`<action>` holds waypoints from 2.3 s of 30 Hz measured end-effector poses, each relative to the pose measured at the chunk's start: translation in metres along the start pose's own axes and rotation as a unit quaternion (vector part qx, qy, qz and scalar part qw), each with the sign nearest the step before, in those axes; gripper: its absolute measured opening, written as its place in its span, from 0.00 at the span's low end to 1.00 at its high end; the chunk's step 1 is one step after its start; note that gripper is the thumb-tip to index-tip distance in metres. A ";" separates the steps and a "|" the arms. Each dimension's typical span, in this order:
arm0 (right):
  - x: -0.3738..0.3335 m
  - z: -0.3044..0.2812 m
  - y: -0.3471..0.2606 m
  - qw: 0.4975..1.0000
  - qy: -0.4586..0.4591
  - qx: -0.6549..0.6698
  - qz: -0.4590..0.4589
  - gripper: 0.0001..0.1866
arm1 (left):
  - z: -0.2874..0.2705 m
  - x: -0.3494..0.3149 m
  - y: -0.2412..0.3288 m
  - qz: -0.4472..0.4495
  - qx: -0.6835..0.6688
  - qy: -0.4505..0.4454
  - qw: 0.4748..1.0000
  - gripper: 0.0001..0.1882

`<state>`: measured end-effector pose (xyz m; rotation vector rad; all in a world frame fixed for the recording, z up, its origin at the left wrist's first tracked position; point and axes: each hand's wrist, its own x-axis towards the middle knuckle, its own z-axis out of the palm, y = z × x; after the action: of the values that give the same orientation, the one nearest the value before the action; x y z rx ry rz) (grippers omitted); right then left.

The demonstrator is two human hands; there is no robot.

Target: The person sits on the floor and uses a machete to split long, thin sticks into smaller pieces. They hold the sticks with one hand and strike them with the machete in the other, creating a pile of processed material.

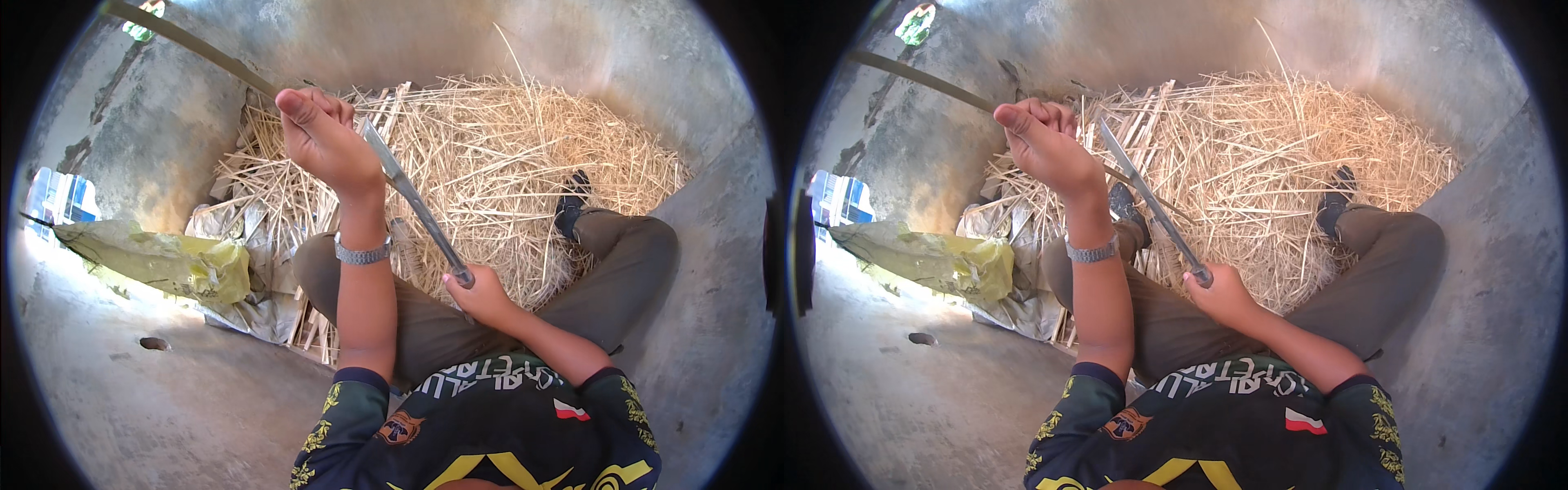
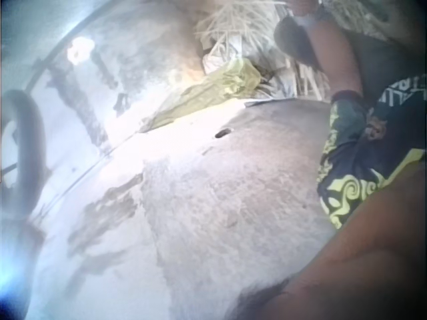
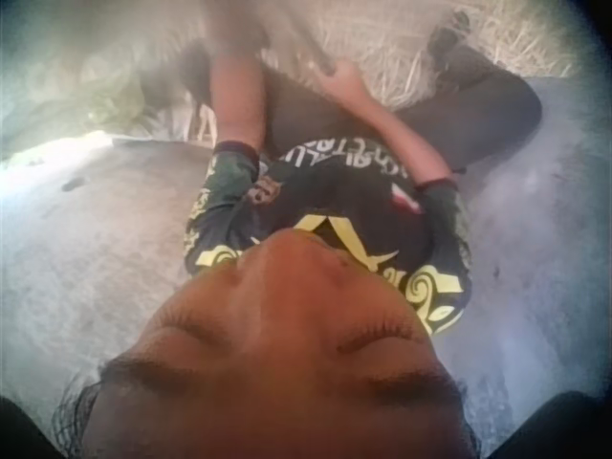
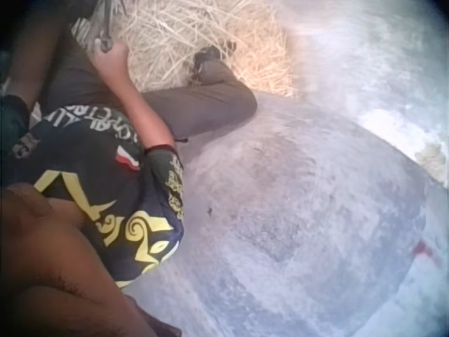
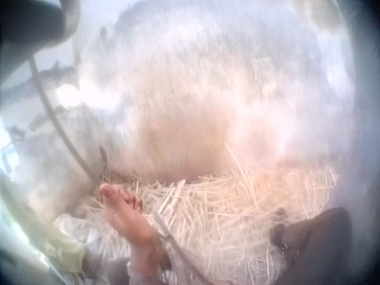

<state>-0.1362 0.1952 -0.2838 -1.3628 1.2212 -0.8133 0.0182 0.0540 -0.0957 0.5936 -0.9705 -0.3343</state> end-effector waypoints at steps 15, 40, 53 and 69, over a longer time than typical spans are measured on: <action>-0.014 -0.026 -0.037 0.996 0.064 0.030 -0.054 0.16 | -0.021 0.026 0.051 -0.053 -0.053 -0.178 0.981 0.27; -0.005 -0.025 -0.017 0.998 -0.050 -0.001 0.025 0.13 | -0.002 0.010 0.027 0.021 -0.019 -0.054 0.998 0.30; 0.004 -0.028 -0.015 0.967 -0.134 0.103 0.189 0.12 | -0.025 0.030 0.019 -0.017 -0.038 -0.076 0.996 0.31; 0.013 -0.023 -0.023 0.999 0.028 -0.035 0.029 0.16 | -0.028 0.023 0.022 0.010 -0.020 -0.069 0.997 0.31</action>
<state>-0.1496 0.1738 -0.2598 -1.3614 1.3382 -0.7784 0.0541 0.0684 -0.0794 0.5289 -1.0987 -0.3797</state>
